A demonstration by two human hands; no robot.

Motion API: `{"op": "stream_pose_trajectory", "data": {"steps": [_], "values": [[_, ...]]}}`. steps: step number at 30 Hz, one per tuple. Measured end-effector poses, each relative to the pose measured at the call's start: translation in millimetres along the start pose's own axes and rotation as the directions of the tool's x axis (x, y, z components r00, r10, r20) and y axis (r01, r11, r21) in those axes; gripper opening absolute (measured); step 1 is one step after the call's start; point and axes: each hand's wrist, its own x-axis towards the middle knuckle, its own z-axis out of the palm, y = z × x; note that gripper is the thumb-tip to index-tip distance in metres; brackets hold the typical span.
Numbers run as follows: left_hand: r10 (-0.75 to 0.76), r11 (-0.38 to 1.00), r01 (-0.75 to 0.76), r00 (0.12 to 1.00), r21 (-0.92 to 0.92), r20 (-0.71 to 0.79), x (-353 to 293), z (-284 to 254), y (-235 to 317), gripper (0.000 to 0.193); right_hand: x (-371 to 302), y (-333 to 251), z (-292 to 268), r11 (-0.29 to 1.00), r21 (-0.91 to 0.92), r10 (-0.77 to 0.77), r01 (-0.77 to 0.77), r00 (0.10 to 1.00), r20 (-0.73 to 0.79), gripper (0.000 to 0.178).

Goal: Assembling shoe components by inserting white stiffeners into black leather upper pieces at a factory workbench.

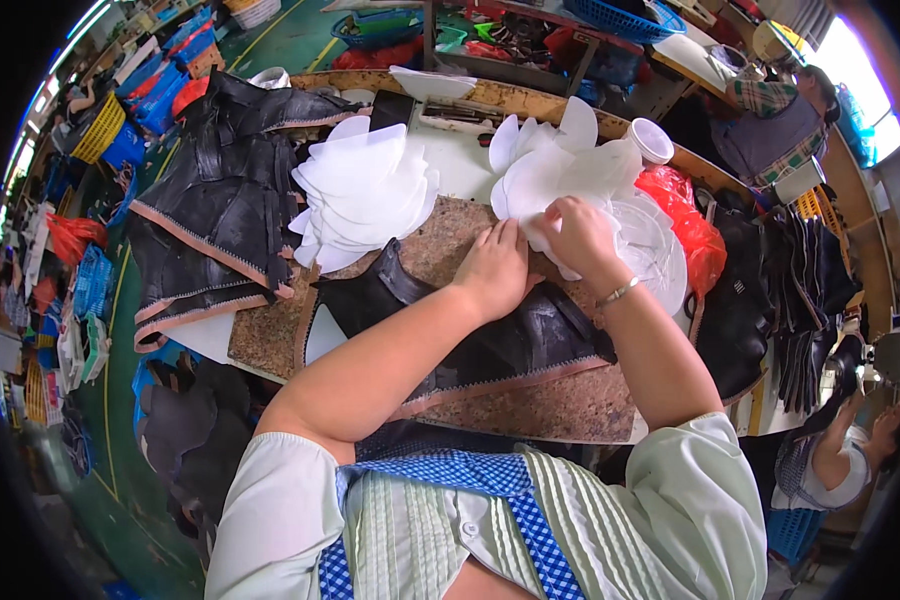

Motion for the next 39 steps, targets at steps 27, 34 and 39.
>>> {"op": "stream_pose_trajectory", "data": {"steps": [27,34,39], "values": [[0.086,0.988,-0.101,0.988,-0.114,-0.129,-64,-52,50,0.051,-77,66,-140,0.334,0.903,0.591,0.270,0.686,-0.424,0.015],[0.117,0.991,-0.108,0.984,-0.073,0.134,-187,-78,30,0.034,-162,10,-84,-0.127,0.991,0.400,-0.051,0.911,0.098,0.026],[-0.434,0.824,0.476,0.879,-0.306,0.198,-175,-100,30,0.038,-162,-27,-64,-0.209,0.928,0.171,-0.309,0.923,0.345,0.022]]}}
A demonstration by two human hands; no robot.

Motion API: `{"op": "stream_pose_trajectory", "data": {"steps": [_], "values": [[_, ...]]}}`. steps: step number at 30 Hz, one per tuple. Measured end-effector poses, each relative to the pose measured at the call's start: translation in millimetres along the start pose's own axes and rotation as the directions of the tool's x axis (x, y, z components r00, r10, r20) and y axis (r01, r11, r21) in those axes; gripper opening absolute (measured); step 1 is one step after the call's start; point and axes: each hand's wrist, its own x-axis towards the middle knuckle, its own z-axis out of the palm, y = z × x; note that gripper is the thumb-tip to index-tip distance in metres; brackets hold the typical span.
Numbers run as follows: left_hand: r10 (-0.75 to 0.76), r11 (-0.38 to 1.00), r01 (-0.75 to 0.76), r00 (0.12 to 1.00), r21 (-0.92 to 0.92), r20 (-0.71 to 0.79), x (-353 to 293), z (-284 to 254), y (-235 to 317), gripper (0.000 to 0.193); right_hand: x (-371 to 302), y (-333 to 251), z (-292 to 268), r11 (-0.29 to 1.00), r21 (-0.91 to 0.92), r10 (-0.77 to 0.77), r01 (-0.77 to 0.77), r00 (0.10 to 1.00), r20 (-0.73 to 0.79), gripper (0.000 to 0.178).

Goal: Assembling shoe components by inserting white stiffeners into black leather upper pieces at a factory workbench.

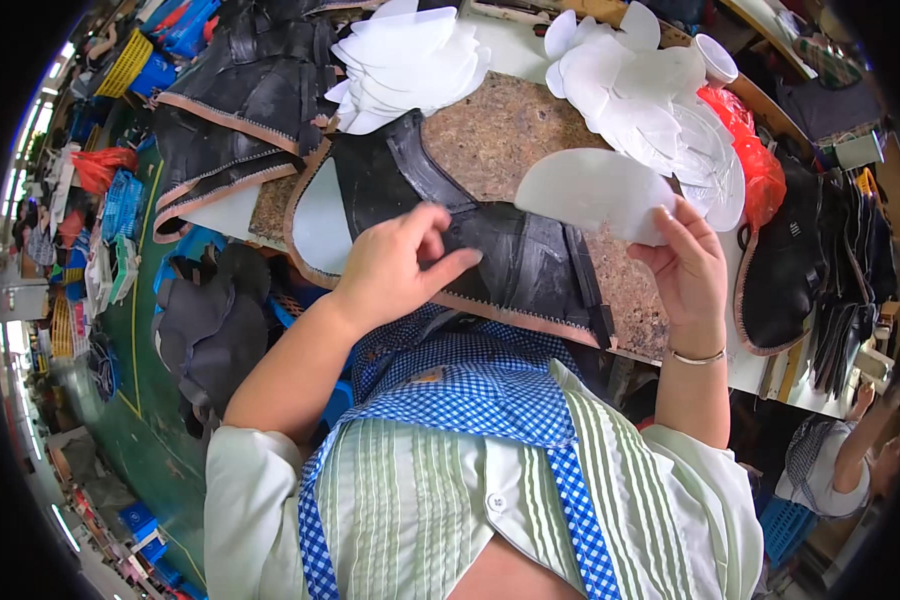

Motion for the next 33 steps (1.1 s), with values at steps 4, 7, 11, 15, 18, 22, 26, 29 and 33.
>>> {"op": "stream_pose_trajectory", "data": {"steps": [4,7,11,15,18,22,26,29,33], "values": [[0.005,0.801,-0.047,0.997,-0.597,-0.072,12,14,14,0.028,-6,16,26,0.985,-0.100,0.156,-0.144,0.979,0.130,0.021],[0.016,0.900,-0.045,0.997,-0.433,-0.070,5,24,5,0.032,-18,36,26,0.706,-0.706,0.064,-0.057,0.998,-0.017,0.021],[0.027,0.961,-0.054,0.994,-0.273,-0.103,-6,24,-1,0.032,-34,53,36,0.685,-0.722,-0.103,0.097,0.994,0.037,0.023],[0.030,0.982,-0.040,0.998,-0.186,-0.061,1,24,-11,0.029,-33,60,31,0.646,-0.762,-0.021,0.053,0.998,0.051,0.020],[0.091,0.990,-0.082,0.993,0.115,-0.078,1,31,-10,0.028,-29,64,25,0.524,-0.842,-0.039,0.130,0.991,0.129,0.013],[0.466,0.843,-0.370,0.865,0.390,-0.187,0,33,0,0.029,-27,66,24,0.519,-0.855,0.010,0.011,1.000,0.019,0.011],[0.542,0.837,-0.539,0.840,0.094,-0.009,-15,52,-10,0.053,-19,58,26,0.715,-0.657,0.186,-0.239,0.971,-0.150,0.014],[0.610,0.765,-0.565,0.789,0.309,-0.069,-13,59,-8,0.058,-11,51,21,0.781,-0.526,0.289,-0.338,0.941,-0.175,0.014],[0.664,0.704,-0.523,0.724,0.481,-0.185,-1,66,3,0.031,-9,45,24,0.687,-0.618,0.366,-0.383,0.917,-0.161,0.017]]}}
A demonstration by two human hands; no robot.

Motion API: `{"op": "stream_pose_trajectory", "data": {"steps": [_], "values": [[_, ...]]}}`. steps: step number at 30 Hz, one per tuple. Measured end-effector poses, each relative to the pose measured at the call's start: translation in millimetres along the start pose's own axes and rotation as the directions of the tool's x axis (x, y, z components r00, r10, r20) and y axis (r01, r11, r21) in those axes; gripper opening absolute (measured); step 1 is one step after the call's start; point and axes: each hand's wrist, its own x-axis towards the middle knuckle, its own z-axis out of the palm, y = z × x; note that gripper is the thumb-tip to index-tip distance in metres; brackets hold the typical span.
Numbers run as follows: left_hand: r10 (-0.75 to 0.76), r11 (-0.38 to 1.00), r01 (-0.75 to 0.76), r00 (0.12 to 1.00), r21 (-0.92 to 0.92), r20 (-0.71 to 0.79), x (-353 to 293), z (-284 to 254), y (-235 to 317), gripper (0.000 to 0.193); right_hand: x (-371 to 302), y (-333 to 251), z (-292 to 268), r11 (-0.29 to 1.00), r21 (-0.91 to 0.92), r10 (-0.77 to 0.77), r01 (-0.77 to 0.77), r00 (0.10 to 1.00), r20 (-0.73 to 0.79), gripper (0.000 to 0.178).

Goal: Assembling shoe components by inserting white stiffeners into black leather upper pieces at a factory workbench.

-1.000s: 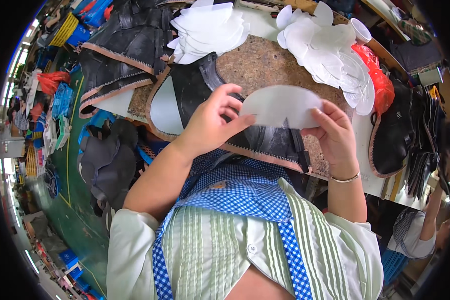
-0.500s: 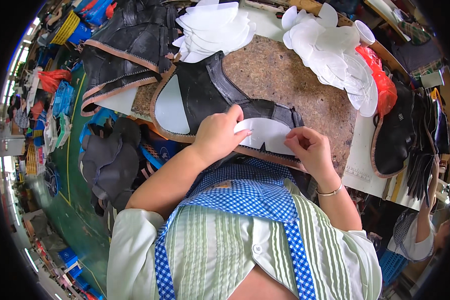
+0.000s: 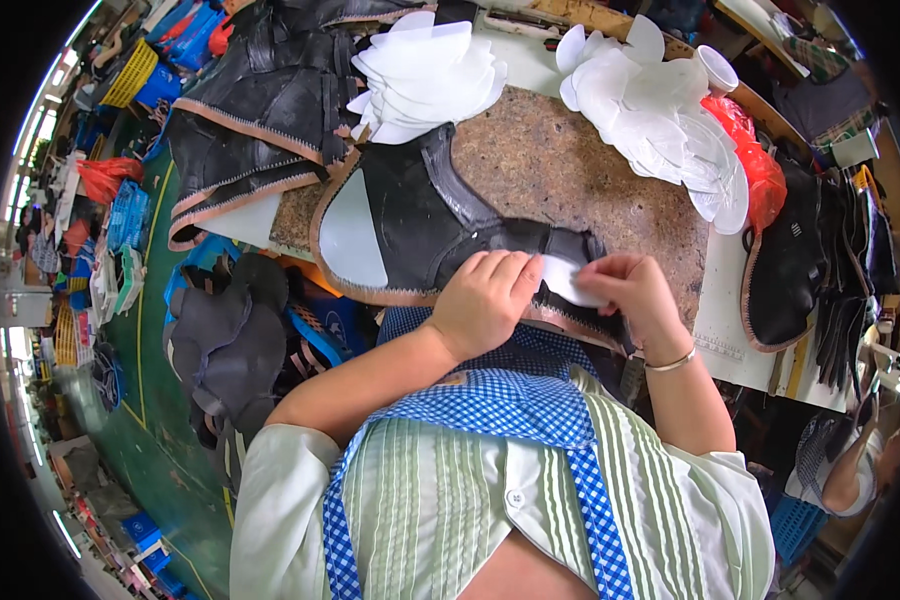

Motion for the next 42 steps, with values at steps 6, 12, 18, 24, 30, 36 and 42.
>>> {"op": "stream_pose_trajectory", "data": {"steps": [6,12,18,24,30,36,42], "values": [[-0.123,0.990,0.121,0.992,0.078,0.031,-1,4,11,0.030,-23,-6,15,0.440,-0.757,-0.746,0.483,0.666,-0.009,0.026],[-0.339,0.929,0.340,0.940,-0.145,0.031,9,-1,18,0.025,-30,10,54,0.450,-0.569,-0.867,0.688,0.489,-0.096,0.038],[0.045,0.999,-0.046,0.991,0.004,0.130,0,-4,16,0.015,-11,17,47,0.256,-0.592,-0.929,0.764,0.365,0.069,0.028],[0.138,0.985,-0.103,0.952,-0.139,0.272,-3,-12,-6,0.011,-17,20,36,0.331,-0.539,-0.782,0.775,0.545,0.304,0.024],[0.107,0.987,-0.072,0.963,-0.145,0.247,-3,-11,0,0.011,-19,28,38,0.353,-0.468,-0.842,0.810,0.493,0.218,0.027],[0.081,0.995,-0.053,0.931,-0.088,0.355,3,-10,7,0.015,-16,5,36,0.240,-0.586,-0.652,0.774,0.576,0.494,0.027],[0.066,0.998,-0.051,0.886,-0.043,0.459,11,-21,23,0.029,6,17,-12,0.739,-0.477,-0.613,0.476,0.768,-0.184,0.039]]}}
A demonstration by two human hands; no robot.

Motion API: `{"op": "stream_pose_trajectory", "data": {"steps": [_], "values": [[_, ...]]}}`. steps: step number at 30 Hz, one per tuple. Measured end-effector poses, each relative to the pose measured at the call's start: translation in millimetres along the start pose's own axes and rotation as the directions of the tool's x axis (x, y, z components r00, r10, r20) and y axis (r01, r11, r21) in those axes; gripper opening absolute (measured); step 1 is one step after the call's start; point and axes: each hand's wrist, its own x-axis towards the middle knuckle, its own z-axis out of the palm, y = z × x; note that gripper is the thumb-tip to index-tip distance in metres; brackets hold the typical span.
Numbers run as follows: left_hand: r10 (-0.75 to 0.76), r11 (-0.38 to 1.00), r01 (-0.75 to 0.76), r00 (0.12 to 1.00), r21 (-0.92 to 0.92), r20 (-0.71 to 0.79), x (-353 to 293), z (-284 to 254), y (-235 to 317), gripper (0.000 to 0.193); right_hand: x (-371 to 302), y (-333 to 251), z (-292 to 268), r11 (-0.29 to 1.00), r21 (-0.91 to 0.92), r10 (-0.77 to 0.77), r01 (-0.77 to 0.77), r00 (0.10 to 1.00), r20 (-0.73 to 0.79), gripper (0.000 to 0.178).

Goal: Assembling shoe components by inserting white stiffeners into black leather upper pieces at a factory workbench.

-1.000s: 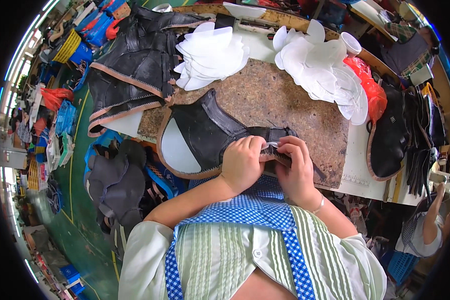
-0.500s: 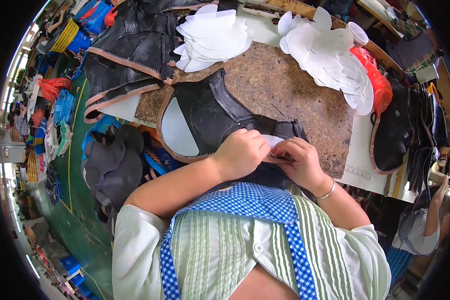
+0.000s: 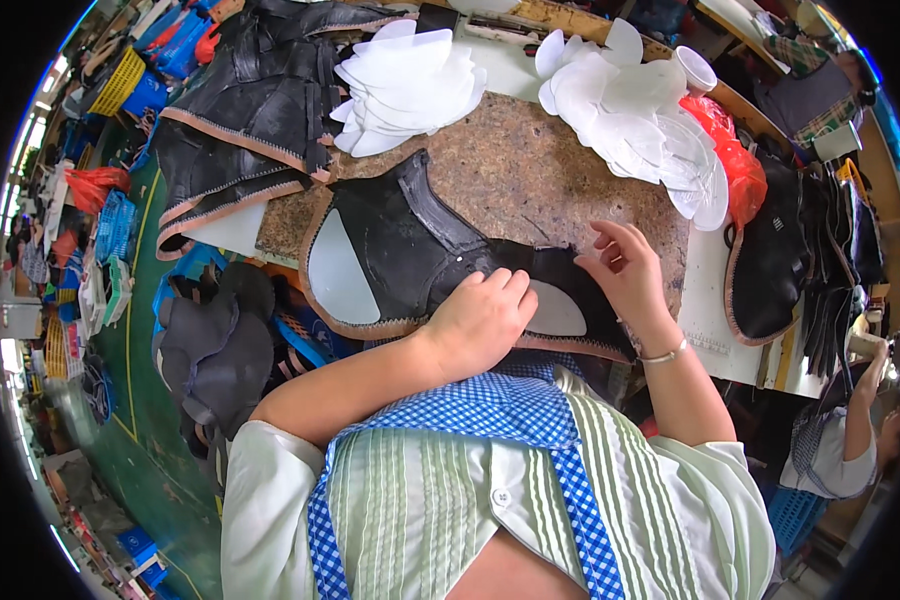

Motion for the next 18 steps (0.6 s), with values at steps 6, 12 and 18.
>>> {"op": "stream_pose_trajectory", "data": {"steps": [6,12,18], "values": [[-0.031,0.983,0.028,0.999,0.180,0.018,13,8,13,0.023,-9,8,8,0.936,-0.217,-0.261,0.276,0.961,0.093,0.040],[-0.033,0.944,0.028,0.999,0.329,0.008,21,16,21,0.021,-7,-1,-7,0.788,-0.298,-0.458,0.539,0.836,0.301,0.043],[-0.157,0.948,0.001,0.870,-0.318,-0.467,20,-54,2,0.011,23,37,-39,0.552,0.830,0.170,-0.077,0.985,-0.022,0.031]]}}
